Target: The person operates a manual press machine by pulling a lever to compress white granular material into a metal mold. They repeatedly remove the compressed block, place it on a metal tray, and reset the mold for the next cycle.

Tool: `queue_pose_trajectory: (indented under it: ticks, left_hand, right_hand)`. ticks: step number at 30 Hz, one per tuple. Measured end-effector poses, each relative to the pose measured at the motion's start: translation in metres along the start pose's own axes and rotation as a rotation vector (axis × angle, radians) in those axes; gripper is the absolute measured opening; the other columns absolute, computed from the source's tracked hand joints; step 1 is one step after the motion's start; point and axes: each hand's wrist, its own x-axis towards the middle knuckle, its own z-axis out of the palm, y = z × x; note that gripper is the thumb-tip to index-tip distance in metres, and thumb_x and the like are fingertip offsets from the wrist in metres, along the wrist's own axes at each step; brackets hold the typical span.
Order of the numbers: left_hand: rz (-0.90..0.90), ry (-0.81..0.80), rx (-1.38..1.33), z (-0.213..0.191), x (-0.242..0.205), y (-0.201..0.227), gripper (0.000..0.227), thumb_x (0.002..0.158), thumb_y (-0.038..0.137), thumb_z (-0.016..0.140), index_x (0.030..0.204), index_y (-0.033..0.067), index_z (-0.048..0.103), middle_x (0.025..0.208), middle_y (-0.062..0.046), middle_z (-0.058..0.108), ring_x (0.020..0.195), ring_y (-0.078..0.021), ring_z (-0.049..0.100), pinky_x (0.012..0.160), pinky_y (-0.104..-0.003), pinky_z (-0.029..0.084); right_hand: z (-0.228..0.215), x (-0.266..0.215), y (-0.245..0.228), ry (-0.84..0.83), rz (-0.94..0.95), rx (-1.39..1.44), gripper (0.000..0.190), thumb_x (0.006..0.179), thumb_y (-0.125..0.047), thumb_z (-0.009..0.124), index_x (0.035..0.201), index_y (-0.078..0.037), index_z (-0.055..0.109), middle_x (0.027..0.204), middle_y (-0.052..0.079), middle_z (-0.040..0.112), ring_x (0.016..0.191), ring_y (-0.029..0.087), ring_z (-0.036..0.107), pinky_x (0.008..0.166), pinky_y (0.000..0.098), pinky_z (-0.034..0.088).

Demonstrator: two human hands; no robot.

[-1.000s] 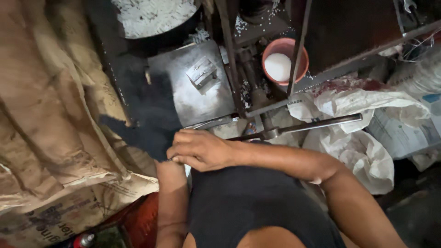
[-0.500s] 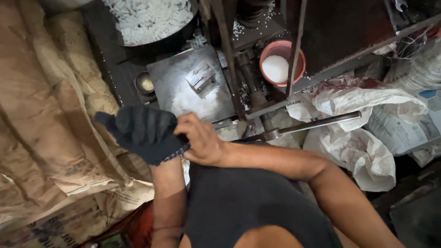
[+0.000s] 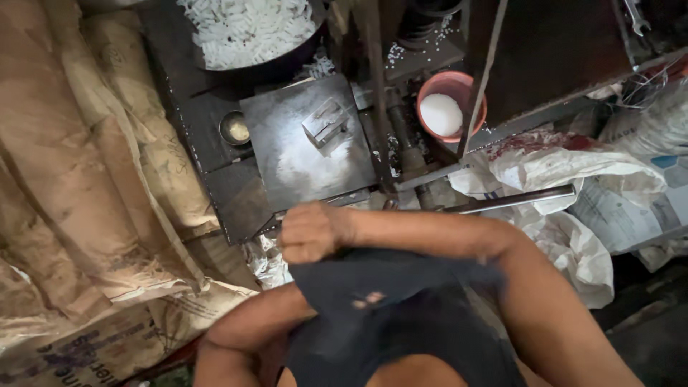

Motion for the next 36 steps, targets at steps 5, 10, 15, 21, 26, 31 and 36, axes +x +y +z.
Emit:
queue_pose_trajectory:
  ticks: [5,10,15,21,26,31,36]
  left_hand:
    - [-0.048,-0.075,0.579,0.005,-0.001,-0.021,0.053,0.098,0.050,0.060,0.114,0.0000,0.054,0.105,-0.015,0.056,0.093,-0.0289,0.054,0.084,-0.041,0.047]
    - [-0.117,-0.144,0.800,0.004,0.001,-0.039,0.063,0.092,0.049,0.068,0.124,-0.0022,0.052,0.118,-0.020,0.056,0.106,-0.0338,0.054,0.094,-0.044,0.045]
    - [-0.175,-0.131,0.879,-0.035,0.010,-0.050,0.076,0.087,0.049,0.077,0.134,-0.0043,0.051,0.131,-0.024,0.057,0.120,-0.0387,0.054,0.103,-0.047,0.044]
    - [-0.318,0.034,1.471,-0.161,0.066,-0.113,0.106,0.074,0.059,0.088,0.146,-0.0048,0.043,0.143,-0.032,0.054,0.130,-0.0455,0.053,0.105,-0.052,0.044]
    - [-0.558,-0.018,1.501,-0.197,0.087,-0.176,0.089,0.067,0.049,0.085,0.136,0.0044,0.051,0.122,-0.024,0.064,0.105,-0.0407,0.066,0.085,-0.050,0.054]
    - [-0.508,0.087,1.477,-0.205,0.073,-0.189,0.068,0.066,0.041,0.082,0.122,0.0100,0.060,0.100,-0.016,0.070,0.090,-0.0374,0.070,0.076,-0.049,0.056]
    - [-0.576,0.188,1.493,-0.195,0.046,-0.170,0.061,0.070,0.042,0.082,0.119,0.0114,0.061,0.103,-0.017,0.070,0.092,-0.0381,0.069,0.077,-0.050,0.055]
  right_hand:
    - [0.018,-0.010,0.015,0.018,-0.174,0.023,0.014,0.089,0.002,0.068,0.095,-0.002,0.056,0.089,0.012,0.064,0.065,0.024,0.058,0.053,0.0381,0.044]
    - [0.014,-0.045,0.012,0.012,0.020,0.031,0.011,0.093,-0.005,0.066,0.098,-0.002,0.058,0.093,0.013,0.066,0.070,0.026,0.062,0.057,0.0389,0.047]
    - [-0.007,-0.091,0.001,-0.121,0.534,0.047,0.013,0.096,-0.011,0.066,0.105,-0.002,0.063,0.094,0.011,0.070,0.075,0.021,0.066,0.063,0.0365,0.051]
    - [-0.006,-0.154,-0.034,-0.028,1.475,0.141,0.021,0.099,-0.018,0.065,0.112,-0.002,0.069,0.096,0.007,0.074,0.081,0.016,0.070,0.070,0.0336,0.057]
    - [0.008,-0.181,-0.042,0.326,1.689,0.225,0.025,0.100,-0.019,0.066,0.116,0.000,0.072,0.095,0.005,0.075,0.083,0.013,0.071,0.072,0.0302,0.059]
    - [0.025,-0.196,-0.037,0.428,1.697,0.368,0.025,0.102,-0.018,0.065,0.118,0.000,0.069,0.097,0.003,0.072,0.091,0.009,0.071,0.076,0.0279,0.063]
    - [0.036,-0.227,-0.006,0.485,1.684,0.193,0.035,0.106,-0.023,0.062,0.132,0.000,0.068,0.098,0.008,0.072,0.089,0.013,0.065,0.080,0.0275,0.054]
